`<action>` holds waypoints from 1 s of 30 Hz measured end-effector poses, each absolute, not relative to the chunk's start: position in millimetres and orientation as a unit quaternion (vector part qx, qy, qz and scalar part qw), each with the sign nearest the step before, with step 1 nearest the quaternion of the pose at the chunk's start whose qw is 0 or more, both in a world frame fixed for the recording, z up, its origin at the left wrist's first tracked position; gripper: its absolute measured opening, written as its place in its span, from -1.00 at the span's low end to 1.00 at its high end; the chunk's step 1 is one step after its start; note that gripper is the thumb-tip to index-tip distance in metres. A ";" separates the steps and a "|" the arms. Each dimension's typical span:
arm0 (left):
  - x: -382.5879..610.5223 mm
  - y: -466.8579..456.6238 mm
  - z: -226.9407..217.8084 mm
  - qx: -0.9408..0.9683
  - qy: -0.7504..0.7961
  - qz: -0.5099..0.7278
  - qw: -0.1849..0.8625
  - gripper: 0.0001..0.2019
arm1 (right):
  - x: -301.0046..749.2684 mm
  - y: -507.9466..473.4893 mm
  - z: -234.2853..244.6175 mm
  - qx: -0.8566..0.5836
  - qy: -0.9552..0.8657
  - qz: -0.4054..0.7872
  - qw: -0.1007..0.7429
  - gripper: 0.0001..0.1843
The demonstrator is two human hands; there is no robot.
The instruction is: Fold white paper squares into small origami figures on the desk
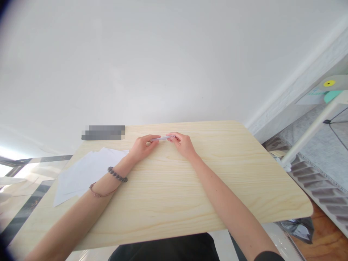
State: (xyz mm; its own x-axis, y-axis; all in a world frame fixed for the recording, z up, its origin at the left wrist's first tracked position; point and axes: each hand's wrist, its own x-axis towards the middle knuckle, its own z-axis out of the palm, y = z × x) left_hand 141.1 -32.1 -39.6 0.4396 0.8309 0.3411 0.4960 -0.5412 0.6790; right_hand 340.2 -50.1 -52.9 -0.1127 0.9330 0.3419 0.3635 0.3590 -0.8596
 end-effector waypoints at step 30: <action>140.6 -24.7 -51.0 0.712 0.402 0.397 0.417 -0.68 | 336.7 -54.5 -48.8 -0.466 -0.682 0.303 0.475 -0.72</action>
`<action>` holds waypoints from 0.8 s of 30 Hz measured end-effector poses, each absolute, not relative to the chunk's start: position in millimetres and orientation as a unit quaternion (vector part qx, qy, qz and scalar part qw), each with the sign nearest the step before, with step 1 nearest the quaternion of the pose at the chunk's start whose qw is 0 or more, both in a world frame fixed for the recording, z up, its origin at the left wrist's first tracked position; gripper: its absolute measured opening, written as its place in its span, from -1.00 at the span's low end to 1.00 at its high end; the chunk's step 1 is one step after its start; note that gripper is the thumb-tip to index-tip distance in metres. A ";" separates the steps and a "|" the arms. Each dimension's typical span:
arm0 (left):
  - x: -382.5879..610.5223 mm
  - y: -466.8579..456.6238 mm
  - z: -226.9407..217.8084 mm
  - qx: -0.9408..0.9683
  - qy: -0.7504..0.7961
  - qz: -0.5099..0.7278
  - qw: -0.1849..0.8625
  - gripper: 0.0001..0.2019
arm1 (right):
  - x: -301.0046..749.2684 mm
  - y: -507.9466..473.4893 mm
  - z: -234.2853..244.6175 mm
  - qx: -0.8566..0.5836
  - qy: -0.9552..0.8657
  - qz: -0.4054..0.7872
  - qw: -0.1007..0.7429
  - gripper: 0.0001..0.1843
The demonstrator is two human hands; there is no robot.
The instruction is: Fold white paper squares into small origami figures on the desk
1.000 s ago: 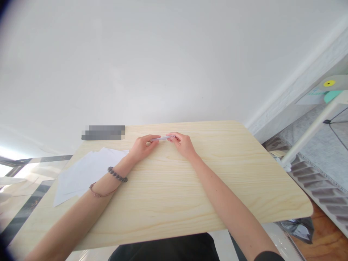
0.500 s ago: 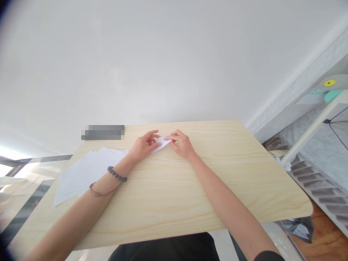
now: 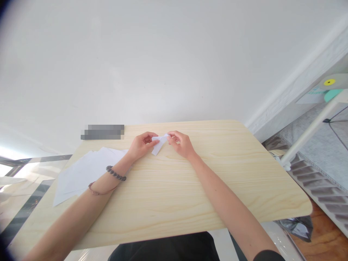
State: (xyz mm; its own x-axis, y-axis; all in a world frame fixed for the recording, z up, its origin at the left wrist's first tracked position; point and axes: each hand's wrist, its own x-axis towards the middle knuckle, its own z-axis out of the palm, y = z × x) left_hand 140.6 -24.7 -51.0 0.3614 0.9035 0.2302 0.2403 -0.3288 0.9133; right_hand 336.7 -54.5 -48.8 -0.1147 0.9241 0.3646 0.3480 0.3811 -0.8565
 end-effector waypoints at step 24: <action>141.0 -30.5 -45.0 0.726 0.401 0.367 0.421 -0.62 | 337.8 -56.0 -43.7 -0.483 -0.624 0.370 0.491 -0.67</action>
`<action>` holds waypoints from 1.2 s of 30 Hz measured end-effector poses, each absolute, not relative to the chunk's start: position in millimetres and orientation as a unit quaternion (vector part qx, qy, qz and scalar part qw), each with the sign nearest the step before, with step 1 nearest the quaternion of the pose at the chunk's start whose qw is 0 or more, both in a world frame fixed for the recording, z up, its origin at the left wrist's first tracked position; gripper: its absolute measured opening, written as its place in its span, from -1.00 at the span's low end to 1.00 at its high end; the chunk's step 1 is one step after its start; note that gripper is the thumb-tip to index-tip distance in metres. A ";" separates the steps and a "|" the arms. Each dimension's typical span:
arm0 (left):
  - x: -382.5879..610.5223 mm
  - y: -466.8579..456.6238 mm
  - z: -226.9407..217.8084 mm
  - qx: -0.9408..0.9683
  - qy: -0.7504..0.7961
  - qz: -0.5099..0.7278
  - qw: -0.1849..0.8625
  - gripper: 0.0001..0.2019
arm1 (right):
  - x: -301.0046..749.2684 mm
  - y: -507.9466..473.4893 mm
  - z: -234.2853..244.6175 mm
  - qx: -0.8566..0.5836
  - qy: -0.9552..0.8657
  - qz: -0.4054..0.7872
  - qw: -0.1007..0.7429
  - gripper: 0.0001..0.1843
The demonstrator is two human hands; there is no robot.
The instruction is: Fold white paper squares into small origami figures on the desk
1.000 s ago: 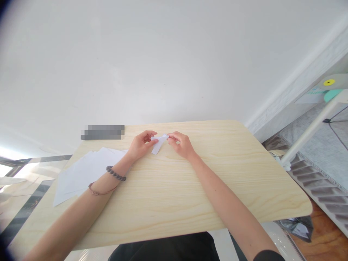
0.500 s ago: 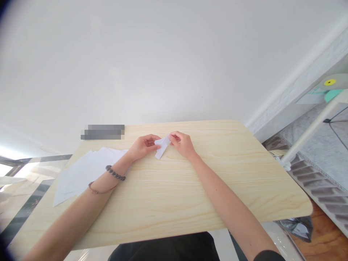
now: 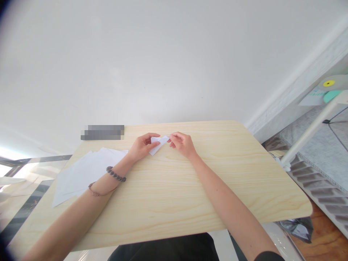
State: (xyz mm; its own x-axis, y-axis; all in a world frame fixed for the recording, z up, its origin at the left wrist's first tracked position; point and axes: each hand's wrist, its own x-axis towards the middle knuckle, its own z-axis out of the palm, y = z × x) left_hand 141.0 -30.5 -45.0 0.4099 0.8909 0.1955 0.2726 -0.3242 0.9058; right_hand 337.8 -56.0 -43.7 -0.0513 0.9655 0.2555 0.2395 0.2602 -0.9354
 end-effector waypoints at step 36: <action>140.2 -32.5 -38.8 0.807 0.395 0.377 0.225 -0.79 | 339.6 -49.1 -48.1 -0.535 -0.605 0.372 0.457 -0.71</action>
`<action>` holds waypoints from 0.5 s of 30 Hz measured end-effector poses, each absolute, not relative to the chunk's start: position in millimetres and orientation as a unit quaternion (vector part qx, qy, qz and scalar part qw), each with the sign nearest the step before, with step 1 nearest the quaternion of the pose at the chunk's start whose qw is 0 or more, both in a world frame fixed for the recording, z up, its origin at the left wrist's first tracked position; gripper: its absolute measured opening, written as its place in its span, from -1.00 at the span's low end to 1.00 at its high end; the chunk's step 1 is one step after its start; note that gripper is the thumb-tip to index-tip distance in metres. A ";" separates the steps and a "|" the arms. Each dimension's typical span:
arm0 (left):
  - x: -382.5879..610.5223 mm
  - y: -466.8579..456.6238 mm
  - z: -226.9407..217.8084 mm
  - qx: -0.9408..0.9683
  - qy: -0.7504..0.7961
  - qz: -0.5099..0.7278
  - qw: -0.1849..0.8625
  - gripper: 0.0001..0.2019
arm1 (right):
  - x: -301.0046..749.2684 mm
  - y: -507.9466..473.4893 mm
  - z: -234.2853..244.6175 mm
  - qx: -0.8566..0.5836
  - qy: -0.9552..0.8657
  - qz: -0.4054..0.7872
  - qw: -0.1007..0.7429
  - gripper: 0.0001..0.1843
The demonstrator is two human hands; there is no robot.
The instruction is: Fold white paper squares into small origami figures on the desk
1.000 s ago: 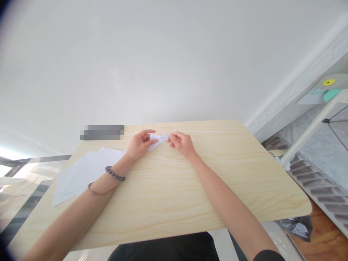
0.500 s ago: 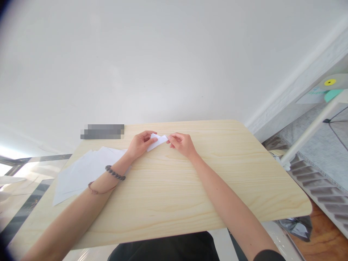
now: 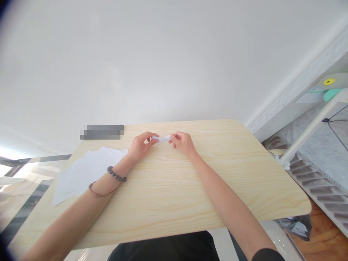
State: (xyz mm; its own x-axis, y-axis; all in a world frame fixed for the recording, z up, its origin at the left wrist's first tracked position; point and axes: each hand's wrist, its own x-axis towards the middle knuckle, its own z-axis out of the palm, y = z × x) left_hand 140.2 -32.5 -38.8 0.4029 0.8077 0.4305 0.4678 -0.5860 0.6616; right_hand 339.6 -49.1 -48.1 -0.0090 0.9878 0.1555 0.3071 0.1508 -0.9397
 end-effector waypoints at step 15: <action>141.1 -35.8 -39.4 0.834 0.387 0.344 0.190 -0.75 | 337.7 -49.3 -48.9 -0.501 -0.616 0.385 0.471 -0.67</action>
